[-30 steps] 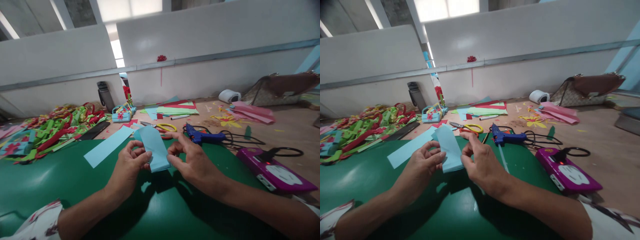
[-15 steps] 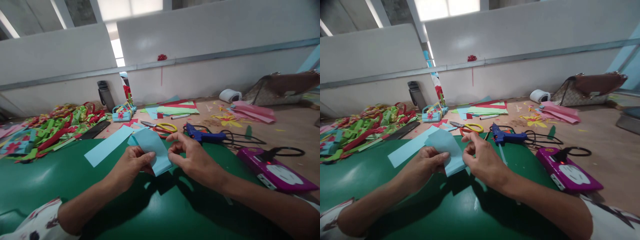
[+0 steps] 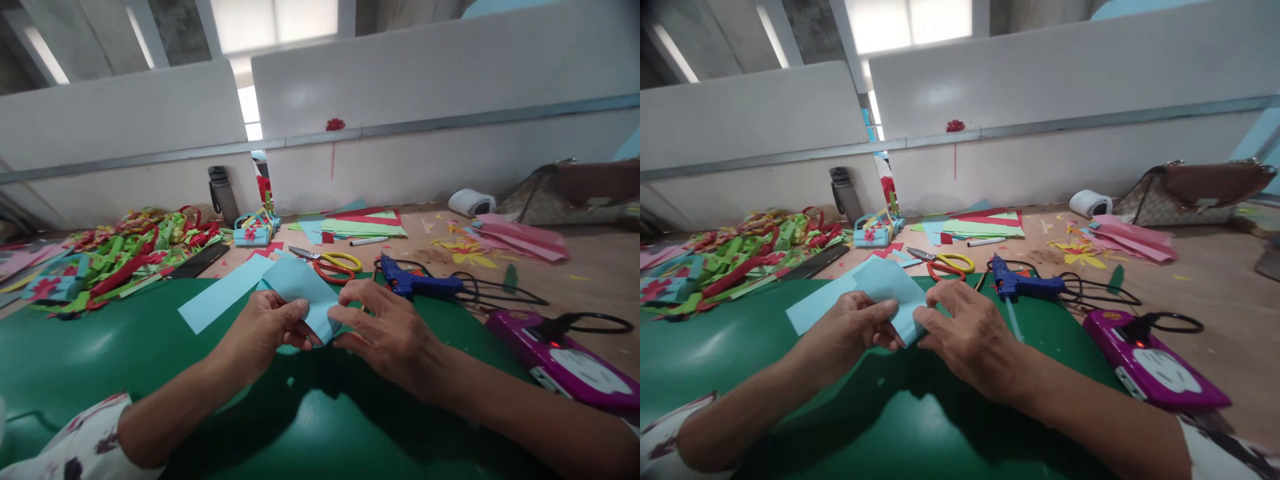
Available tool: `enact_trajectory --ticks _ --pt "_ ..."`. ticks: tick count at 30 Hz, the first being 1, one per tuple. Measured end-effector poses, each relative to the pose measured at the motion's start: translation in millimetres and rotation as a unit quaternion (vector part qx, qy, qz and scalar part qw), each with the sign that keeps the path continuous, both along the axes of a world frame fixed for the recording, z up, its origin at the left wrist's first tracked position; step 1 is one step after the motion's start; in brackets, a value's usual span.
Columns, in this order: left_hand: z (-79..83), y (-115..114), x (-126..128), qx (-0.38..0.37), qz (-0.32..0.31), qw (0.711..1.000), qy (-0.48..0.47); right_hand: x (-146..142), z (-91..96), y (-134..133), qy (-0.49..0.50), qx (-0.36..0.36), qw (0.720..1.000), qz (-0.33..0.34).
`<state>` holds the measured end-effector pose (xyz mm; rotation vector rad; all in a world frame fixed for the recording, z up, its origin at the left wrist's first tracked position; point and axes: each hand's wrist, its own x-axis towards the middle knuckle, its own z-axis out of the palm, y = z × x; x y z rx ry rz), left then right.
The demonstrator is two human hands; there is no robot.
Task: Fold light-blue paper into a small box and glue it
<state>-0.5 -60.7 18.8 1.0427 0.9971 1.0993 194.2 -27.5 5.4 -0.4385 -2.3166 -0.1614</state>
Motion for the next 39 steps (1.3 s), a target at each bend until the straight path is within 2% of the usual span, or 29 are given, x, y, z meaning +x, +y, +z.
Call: enact_trajectory --ticks 3,6,9,11,16,19,21,24,28,30,34,39 --pt "-1.2 -2 0 0.019 -0.012 1.000 0.020 0 0.9 0 0.030 -0.040 0.999 0.015" --pt "-4.9 -1 -1 0.023 -0.007 0.999 0.048 -2 3.3 1 0.093 -0.146 0.985 0.000" --pt "-7.9 1 0 0.024 -0.018 0.996 0.078 -5 5.9 1 0.116 -0.291 0.947 -0.071" --pt "-8.0 1 2 0.029 -0.029 0.993 0.108 -7 6.9 0 0.103 -0.360 0.923 -0.094" --pt "-2.6 -1 9 0.045 -0.018 0.987 0.150 -10 8.7 -3 0.075 -0.377 0.918 -0.096" --pt "0.4 -6 8 0.112 0.021 0.978 0.174 -9 11.3 -3 0.096 -0.386 0.911 -0.110" --pt "-0.7 -10 4 0.208 0.053 0.946 0.242 -9 13.3 -3 0.114 -0.397 0.903 -0.117" --pt "-8.3 -13 -3 0.350 0.069 0.865 0.353 -7 15.1 -1 0.136 -0.400 0.898 -0.120" --pt "-20.4 -7 -4 0.472 0.070 0.781 0.403 -6 14.4 -2 0.140 -0.388 0.902 -0.125" --pt "-23.1 -3 -3 0.500 0.063 0.755 0.419 -6 13.6 -3 0.136 -0.377 0.907 -0.130" --pt "-24.8 -2 -3 0.519 0.056 0.723 0.452 -6 12.6 -4 0.120 -0.373 0.912 -0.126" --pt "-27.6 -7 -6 0.560 0.091 0.677 0.468 -5 13.2 -3 0.108 -0.363 0.918 -0.120"
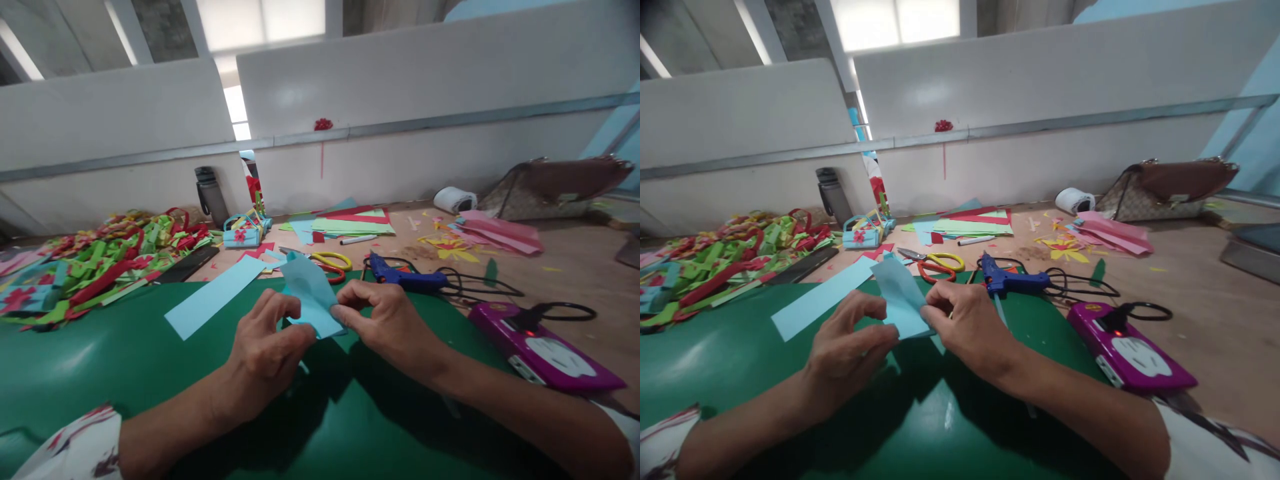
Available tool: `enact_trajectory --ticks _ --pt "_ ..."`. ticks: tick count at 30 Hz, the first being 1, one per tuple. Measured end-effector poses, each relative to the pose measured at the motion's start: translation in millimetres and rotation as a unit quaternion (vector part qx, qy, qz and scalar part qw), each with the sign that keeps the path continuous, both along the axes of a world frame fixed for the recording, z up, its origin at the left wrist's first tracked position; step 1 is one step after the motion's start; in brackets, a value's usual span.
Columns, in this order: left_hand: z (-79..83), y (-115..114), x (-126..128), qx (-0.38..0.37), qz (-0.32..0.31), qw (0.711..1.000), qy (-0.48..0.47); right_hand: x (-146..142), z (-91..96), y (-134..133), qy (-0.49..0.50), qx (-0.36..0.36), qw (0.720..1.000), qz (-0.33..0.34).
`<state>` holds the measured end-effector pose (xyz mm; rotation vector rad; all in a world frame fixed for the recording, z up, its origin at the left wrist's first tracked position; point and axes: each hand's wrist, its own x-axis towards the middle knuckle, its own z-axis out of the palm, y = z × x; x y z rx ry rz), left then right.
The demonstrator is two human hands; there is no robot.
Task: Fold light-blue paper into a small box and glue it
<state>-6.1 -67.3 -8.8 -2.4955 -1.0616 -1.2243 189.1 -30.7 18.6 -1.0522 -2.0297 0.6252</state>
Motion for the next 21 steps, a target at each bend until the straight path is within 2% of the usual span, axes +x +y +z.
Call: enact_trajectory --ticks 7,13,21 --pt "-0.8 -0.2 -1.9 -0.007 -0.015 1.000 0.020 1.0 -0.8 -1.5 -0.045 0.041 0.998 0.030" --pt "-2.4 -0.1 -2.8 0.015 -0.033 0.999 0.031 4.9 -2.9 -6.4 -0.080 0.107 0.989 0.072" --pt "5.3 -3.4 1.6 0.012 -0.041 0.998 0.036 6.2 -3.3 -9.9 -0.099 0.152 0.980 0.082"
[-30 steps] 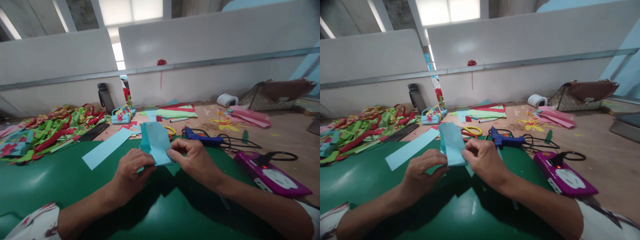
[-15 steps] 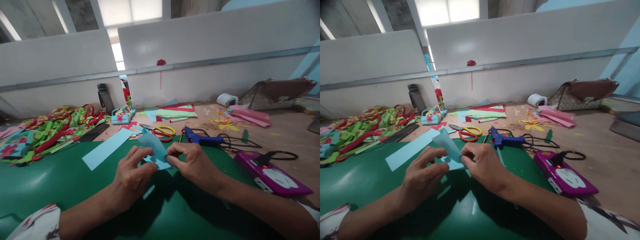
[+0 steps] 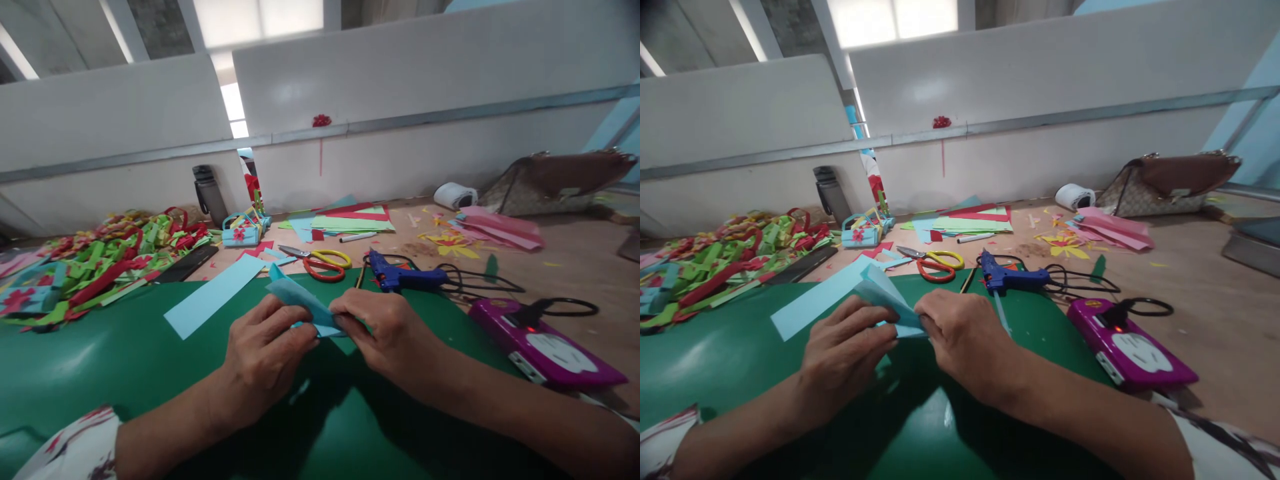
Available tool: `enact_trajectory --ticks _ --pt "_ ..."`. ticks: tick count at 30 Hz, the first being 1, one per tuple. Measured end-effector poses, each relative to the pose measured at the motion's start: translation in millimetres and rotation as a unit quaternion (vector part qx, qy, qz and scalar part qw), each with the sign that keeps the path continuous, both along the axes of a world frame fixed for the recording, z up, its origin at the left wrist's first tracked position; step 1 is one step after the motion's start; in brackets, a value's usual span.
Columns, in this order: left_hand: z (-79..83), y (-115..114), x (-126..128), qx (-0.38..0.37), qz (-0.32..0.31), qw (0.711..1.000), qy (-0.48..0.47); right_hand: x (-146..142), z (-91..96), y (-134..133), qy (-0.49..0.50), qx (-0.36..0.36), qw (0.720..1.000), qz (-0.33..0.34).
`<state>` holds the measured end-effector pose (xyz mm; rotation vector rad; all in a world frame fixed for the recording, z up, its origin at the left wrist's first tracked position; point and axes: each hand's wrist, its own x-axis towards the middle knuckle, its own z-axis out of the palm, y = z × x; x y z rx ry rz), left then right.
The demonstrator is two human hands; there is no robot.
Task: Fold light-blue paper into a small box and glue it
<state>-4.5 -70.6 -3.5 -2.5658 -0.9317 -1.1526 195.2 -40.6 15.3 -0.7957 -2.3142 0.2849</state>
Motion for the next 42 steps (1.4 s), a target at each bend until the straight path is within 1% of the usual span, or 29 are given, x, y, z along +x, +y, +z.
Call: enact_trajectory --ticks 4,6,8,9,11,14,17,20,22,24,27,29,31,33,39,42 --pt "1.1 0 0 0.001 -0.021 0.999 -0.025 -1 -1.6 1 0.012 0.007 1.000 0.000" --pt "-0.5 2 -1 0.012 -0.034 0.999 -0.038 -1 -2.7 2 0.013 0.010 1.000 0.001" --pt "-3.0 3 -1 0.008 -0.042 0.998 -0.044 -1 -3.4 2 0.015 0.011 1.000 0.001" --pt "-4.3 4 -2 0.004 -0.040 0.998 -0.050 -1 -3.7 2 0.016 0.010 1.000 0.001" --pt "-6.6 6 -2 -0.007 -0.017 0.998 -0.061 -1 -4.3 1 0.015 0.008 1.000 0.006" --pt "-7.9 7 -1 0.000 0.015 0.998 -0.055 -1 -5.0 -1 0.011 0.009 1.000 0.015" --pt "-4.8 6 0 0.039 0.009 0.999 -0.026 -1 -4.7 -2 0.012 0.011 1.000 0.021" --pt "2.5 3 2 0.130 0.040 0.991 -0.016 1 -3.3 -2 -0.006 0.008 0.999 0.034" --pt "7.6 1 3 0.171 0.050 0.984 -0.002 2 -2.7 -2 -0.023 0.015 0.999 0.040" --pt "11.2 1 4 0.179 0.038 0.983 0.018 3 -3.0 -1 -0.041 0.030 0.998 0.046" --pt "13.3 2 5 0.169 0.016 0.985 0.040 1 -4.6 0 -0.062 0.060 0.995 0.050" --pt "13.5 3 5 0.166 0.007 0.985 0.039 0 -5.1 -1 -0.061 0.080 0.994 0.047" --pt "13.9 2 4 0.160 0.005 0.986 0.035 -1 -4.4 -2 -0.056 0.085 0.994 0.049" --pt "14.7 1 3 0.155 0.007 0.987 0.032 0 -2.5 -4 -0.055 0.061 0.995 0.052" --pt "16.7 -3 1 0.153 0.026 0.988 0.018 1 5.6 -6 -0.039 -0.082 0.996 0.007" --pt "17.6 -4 1 0.146 0.030 0.989 0.010 1 7.7 -5 -0.041 -0.106 0.993 0.013"
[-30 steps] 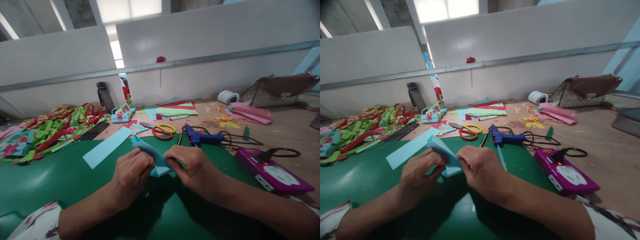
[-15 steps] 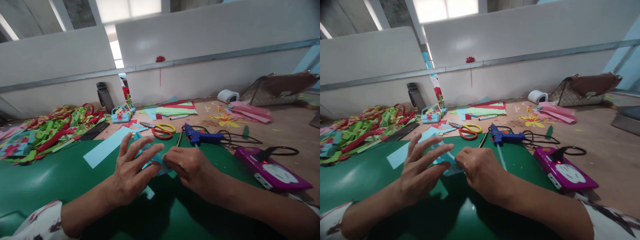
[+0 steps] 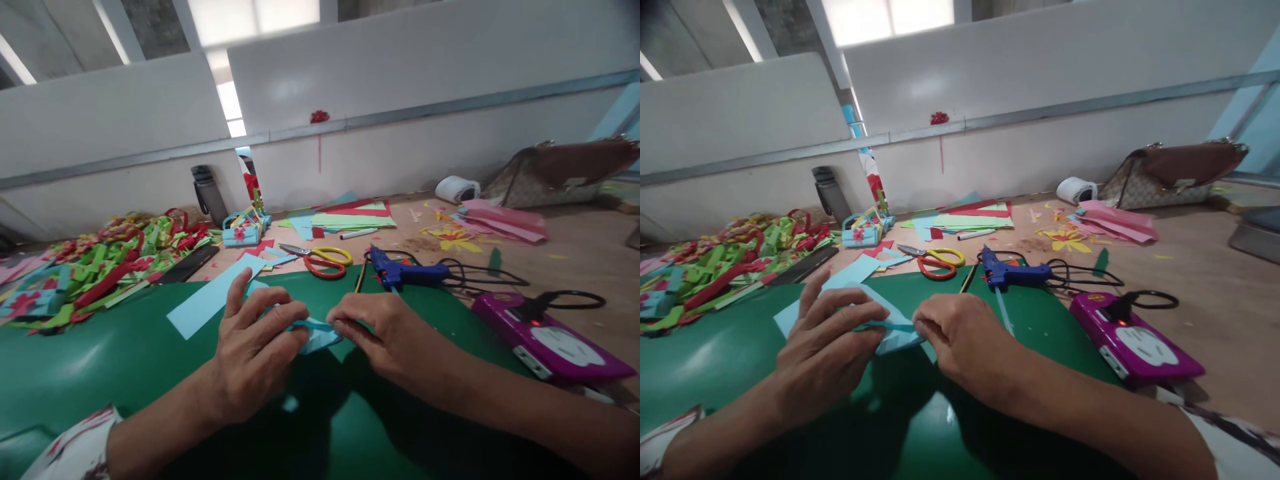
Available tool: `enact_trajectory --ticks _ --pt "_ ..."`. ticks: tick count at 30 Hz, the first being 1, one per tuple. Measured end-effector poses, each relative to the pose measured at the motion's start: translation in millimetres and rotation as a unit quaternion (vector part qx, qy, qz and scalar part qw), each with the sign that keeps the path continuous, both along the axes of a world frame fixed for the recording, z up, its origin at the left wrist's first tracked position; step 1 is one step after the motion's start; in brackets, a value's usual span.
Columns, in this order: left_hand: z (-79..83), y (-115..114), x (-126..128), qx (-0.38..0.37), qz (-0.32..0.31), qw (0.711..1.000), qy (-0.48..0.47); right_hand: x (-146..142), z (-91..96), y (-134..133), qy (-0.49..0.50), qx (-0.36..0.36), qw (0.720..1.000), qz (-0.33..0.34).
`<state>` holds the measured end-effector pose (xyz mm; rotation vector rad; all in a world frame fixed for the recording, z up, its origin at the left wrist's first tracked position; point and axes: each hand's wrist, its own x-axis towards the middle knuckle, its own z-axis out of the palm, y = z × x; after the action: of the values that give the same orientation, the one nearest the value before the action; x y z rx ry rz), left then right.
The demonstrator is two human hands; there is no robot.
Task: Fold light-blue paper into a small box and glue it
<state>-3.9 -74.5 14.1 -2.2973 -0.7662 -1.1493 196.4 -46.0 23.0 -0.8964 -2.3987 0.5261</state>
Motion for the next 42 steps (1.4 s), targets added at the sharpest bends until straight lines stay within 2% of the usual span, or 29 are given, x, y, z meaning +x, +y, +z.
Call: enact_trajectory --ticks 3,10,14,19,25,27,31,34,37,42 --pt "1.9 -1 -1 -0.008 -0.001 1.000 -0.007 1 -2.1 1 0.012 0.032 0.999 0.014" --pt "5.5 -3 -5 -0.041 -0.002 0.999 -0.020 1 -12.3 4 0.091 0.172 0.979 0.065" --pt "4.8 -3 -6 -0.043 -0.010 0.999 -0.013 -1 -10.5 7 0.116 0.179 0.975 0.057" --pt "5.6 -3 -6 -0.035 -0.016 0.999 0.005 -1 -9.2 8 0.108 0.175 0.975 0.079" --pt "5.4 -2 -6 -0.060 -0.021 0.998 -0.018 -2 -13.2 6 0.055 0.285 0.955 0.064" --pt "3.7 -2 -6 -0.072 -0.030 0.997 -0.030 -2 -14.2 8 0.071 0.266 0.960 0.057" --pt "-0.9 -2 -5 -0.093 -0.045 0.994 -0.038 -2 -14.9 10 0.102 0.168 0.979 0.051" --pt "-4.6 0 -4 -0.098 -0.039 0.994 -0.037 -3 -14.7 8 0.095 0.130 0.986 0.040" --pt "-7.5 4 -2 -0.071 -0.021 0.997 -0.030 -4 -15.8 5 0.098 0.122 0.987 0.043" --pt "-9.1 7 2 -0.029 -0.005 0.999 -0.023 -5 -20.2 4 0.121 0.150 0.979 0.061"
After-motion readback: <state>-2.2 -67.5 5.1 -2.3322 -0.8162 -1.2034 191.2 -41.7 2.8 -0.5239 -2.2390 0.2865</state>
